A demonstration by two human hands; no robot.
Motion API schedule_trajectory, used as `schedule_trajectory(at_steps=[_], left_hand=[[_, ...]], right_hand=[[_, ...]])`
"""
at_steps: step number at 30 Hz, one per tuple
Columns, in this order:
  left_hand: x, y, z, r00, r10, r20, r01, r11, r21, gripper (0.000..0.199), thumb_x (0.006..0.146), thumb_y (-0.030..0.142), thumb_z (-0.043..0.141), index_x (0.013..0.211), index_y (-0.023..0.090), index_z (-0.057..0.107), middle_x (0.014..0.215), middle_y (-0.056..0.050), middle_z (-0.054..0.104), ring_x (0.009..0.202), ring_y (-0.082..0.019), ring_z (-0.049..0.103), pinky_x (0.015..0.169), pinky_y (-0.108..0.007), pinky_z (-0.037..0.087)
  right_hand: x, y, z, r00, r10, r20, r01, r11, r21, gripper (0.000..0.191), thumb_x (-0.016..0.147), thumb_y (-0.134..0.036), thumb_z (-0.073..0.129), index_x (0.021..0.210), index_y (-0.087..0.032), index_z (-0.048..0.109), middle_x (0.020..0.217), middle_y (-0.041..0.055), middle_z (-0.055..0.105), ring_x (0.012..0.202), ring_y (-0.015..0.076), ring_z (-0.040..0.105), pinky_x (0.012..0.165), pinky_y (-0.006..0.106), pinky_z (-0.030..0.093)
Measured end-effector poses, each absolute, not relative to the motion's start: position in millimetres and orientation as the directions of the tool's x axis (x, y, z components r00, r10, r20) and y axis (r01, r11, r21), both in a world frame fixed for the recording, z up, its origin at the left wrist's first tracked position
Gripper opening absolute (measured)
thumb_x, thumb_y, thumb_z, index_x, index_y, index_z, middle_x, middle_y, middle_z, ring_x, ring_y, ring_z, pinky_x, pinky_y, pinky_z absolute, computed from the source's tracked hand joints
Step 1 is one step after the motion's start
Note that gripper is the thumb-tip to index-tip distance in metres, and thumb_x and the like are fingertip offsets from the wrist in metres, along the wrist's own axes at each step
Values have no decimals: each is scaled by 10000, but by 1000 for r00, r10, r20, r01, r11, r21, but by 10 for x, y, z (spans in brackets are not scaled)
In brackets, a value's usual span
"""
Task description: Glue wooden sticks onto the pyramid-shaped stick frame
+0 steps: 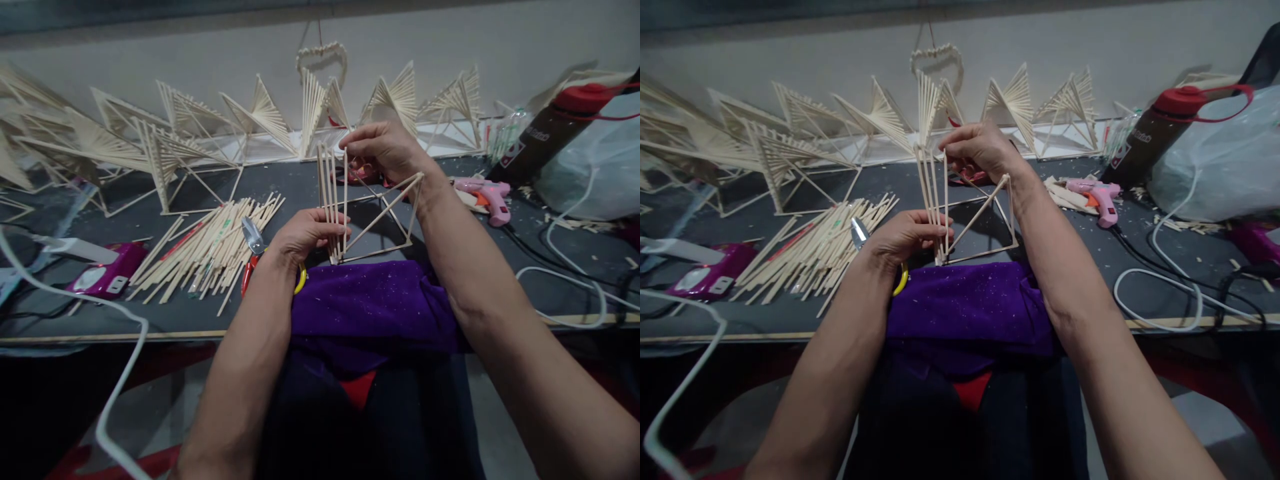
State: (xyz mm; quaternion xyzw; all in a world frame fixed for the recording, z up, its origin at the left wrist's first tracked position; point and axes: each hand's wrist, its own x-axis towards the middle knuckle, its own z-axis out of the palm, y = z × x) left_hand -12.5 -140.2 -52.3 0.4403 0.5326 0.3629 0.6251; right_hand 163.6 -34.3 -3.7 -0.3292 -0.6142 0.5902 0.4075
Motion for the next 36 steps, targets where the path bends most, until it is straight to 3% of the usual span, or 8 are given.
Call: schedule_trajectory(at_steps=[7,18,25,36], left_hand=[[-111,-1411,-516,176,923,-343,-1,349,937,259,572,163,844,791,143,707,698,-42,714,610,-121,650,600,-237,457],[-135,-1385,-537,173,923,-343,-8,350,937,218,667,225,799,860,153,726,753,-50,733,652,-126,653,635,-255,463],[-138,-1374,-557,162,924,-345,4,349,937,236,654,246,816,852,152,726,771,-51,734,674,-140,665,660,-273,484],[-104,-1388,-529,125,924,-361,-10,365,931,180,672,216,793,819,142,718,741,-50,725,637,-140,660,668,-289,503]], right_hand=[[1599,-287,-83,-456,882,120,-83,92,-992,53,748,-131,705,793,-141,678,567,-19,571,455,73,517,422,183,390],[1572,-320,-6,-471,876,103,-63,84,-995,109,762,-90,689,718,-159,616,544,-30,560,436,71,515,433,190,403],[1539,-309,-5,-482,868,120,-24,123,-992,77,769,-70,651,741,-138,675,575,-4,601,466,73,506,393,181,329],[1565,-236,-62,-497,863,92,-24,92,-995,97,766,-166,756,767,-186,661,653,6,645,492,92,524,447,240,411]])
